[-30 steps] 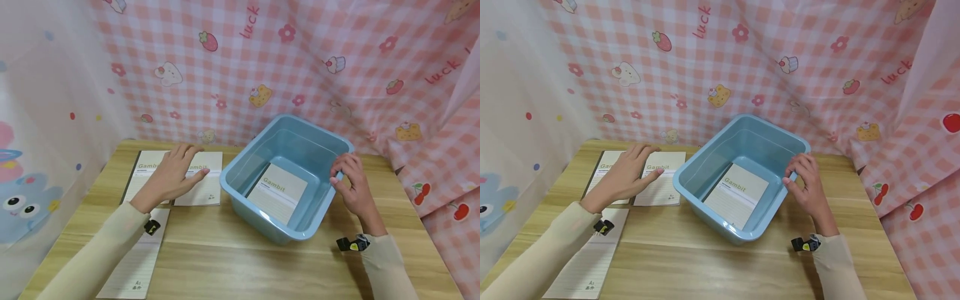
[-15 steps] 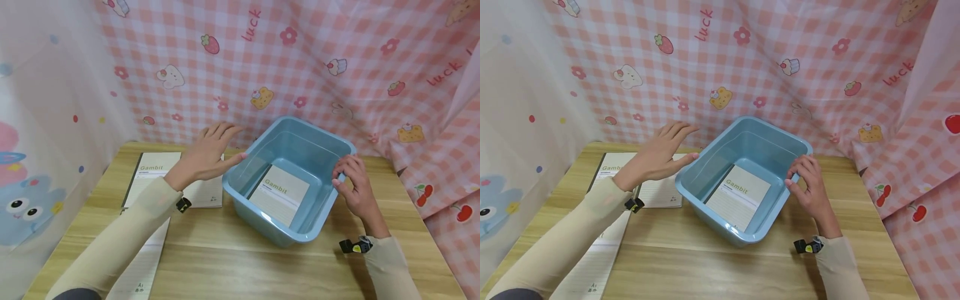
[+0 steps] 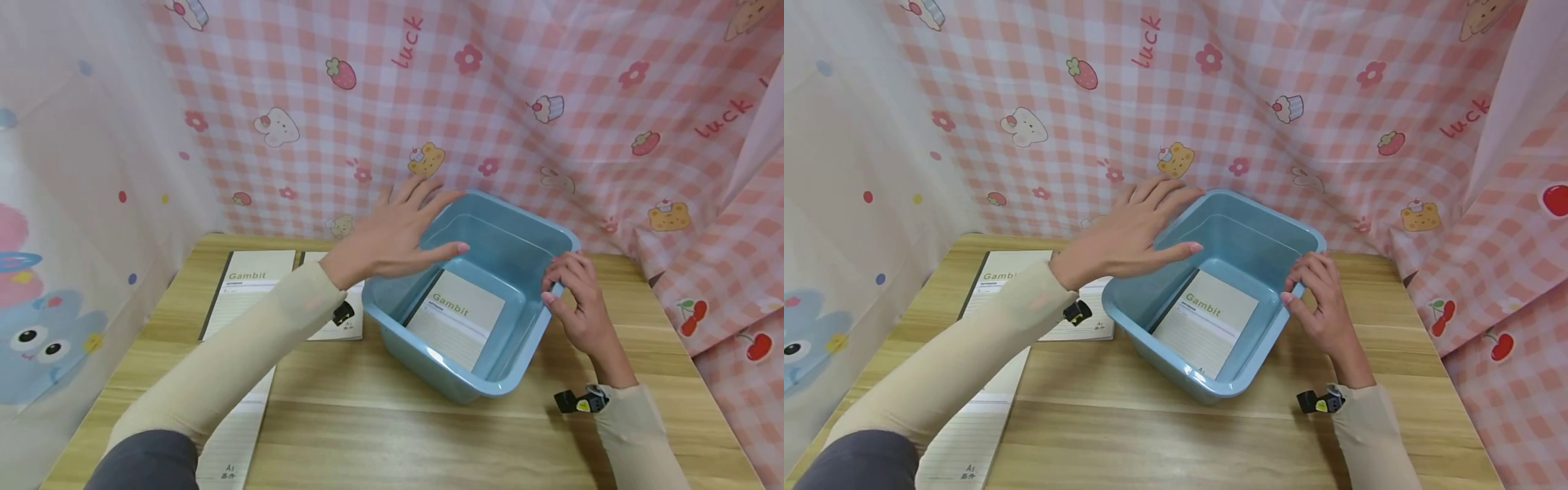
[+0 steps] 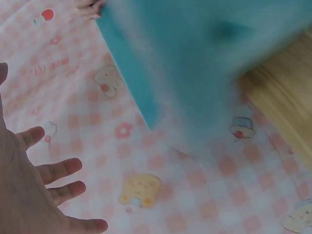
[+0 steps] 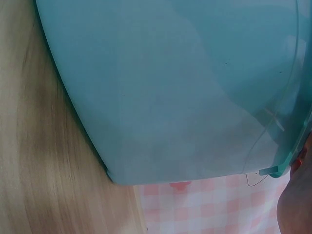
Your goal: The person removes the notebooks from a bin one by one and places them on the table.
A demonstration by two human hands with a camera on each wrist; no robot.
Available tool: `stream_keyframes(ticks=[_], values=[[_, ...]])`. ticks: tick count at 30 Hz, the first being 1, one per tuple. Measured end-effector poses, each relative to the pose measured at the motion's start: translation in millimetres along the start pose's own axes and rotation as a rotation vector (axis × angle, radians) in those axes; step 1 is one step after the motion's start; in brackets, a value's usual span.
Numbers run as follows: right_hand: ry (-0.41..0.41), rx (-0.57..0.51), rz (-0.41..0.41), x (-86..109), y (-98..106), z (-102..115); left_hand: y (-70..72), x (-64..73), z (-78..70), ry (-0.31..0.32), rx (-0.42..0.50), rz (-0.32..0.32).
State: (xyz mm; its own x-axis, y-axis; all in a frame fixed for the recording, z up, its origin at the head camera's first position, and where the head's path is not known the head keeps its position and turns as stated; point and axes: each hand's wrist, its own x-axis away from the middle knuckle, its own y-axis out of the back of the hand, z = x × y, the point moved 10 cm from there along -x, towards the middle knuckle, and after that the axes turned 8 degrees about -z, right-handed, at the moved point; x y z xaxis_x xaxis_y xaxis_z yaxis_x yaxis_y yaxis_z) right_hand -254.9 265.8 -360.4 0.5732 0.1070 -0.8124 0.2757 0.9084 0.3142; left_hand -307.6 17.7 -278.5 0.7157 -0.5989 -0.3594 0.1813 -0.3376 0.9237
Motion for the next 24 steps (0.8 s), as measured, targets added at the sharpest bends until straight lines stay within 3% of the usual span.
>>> stream_keyframes(ticks=[9, 14, 24], values=[[0.033, -0.006, 0.001, -0.7, -1.1, 1.7, -5.5, -38.2, -27.0, 0.017, -0.023, 0.067], [0.024, 0.0, 0.001, 0.8, 0.4, 1.3, -16.5, -58.3, -39.1, 0.006, -0.034, 0.079], [0.02, -0.005, 0.006, -0.1, -1.1, -0.5, -56.7, -78.0, -53.9, -0.02, -0.04, 0.121]])
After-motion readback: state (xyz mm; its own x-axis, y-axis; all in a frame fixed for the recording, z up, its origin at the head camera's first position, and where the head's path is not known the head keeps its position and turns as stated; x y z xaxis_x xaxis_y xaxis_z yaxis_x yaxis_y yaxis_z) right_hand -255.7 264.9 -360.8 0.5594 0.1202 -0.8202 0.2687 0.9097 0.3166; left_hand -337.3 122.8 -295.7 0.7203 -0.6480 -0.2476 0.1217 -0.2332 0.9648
